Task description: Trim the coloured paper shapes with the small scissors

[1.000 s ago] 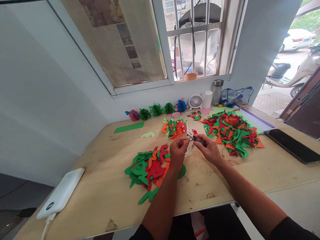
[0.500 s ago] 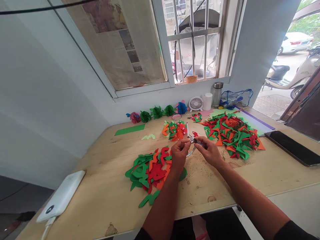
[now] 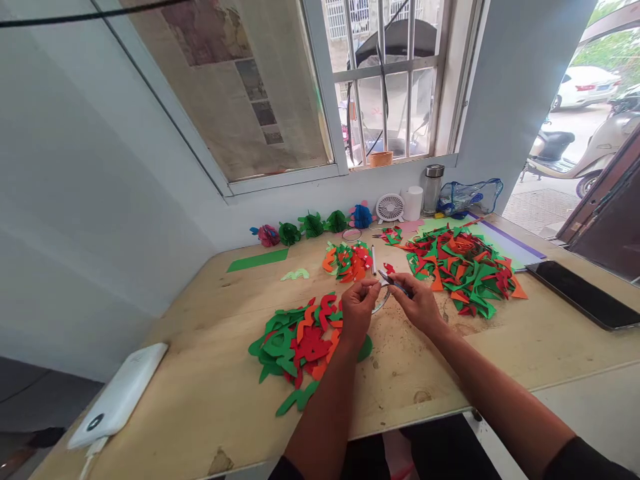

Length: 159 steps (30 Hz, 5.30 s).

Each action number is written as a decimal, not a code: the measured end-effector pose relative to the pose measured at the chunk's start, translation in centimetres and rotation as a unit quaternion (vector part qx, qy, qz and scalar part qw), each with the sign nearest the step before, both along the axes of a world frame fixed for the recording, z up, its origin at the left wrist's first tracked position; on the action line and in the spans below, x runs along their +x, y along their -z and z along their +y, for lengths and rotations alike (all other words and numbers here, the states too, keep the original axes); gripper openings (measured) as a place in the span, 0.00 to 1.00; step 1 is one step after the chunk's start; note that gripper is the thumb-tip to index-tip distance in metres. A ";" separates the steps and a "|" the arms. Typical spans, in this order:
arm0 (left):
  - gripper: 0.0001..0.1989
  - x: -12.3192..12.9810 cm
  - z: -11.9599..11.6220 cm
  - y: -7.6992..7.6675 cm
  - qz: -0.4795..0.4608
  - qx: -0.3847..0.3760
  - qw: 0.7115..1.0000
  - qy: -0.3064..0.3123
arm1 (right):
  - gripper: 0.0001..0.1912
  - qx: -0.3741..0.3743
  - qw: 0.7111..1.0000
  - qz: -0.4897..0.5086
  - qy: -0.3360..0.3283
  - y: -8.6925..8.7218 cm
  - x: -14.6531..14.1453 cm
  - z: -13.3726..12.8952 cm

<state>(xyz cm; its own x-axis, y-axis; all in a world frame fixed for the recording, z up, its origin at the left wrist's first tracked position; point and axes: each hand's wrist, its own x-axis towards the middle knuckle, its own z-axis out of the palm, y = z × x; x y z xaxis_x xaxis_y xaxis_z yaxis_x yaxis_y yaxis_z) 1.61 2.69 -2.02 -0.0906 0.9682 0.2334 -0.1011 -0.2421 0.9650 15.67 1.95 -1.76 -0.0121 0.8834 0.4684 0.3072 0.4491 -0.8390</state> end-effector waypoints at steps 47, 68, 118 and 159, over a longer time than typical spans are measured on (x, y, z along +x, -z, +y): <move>0.15 0.0 -0.3 -0.7 0.015 -0.019 0.998 0.059 | 0.15 0.010 1.000 -0.017 0.012 -0.5 -0.1 -0.5; 0.14 -0.3 -0.1 -0.8 -0.026 -0.015 1.000 -0.001 | 0.15 -0.007 1.000 -0.022 -0.007 -0.5 -0.1 -0.5; 0.12 -0.5 -0.1 -1.1 -0.043 -0.020 0.999 -0.006 | 0.14 0.021 0.996 -0.092 0.007 -0.3 -0.1 -0.6; 0.07 -0.8 -0.3 -0.6 0.210 0.065 0.972 -0.078 | 0.13 0.137 0.927 -0.311 0.161 0.2 -0.4 -1.2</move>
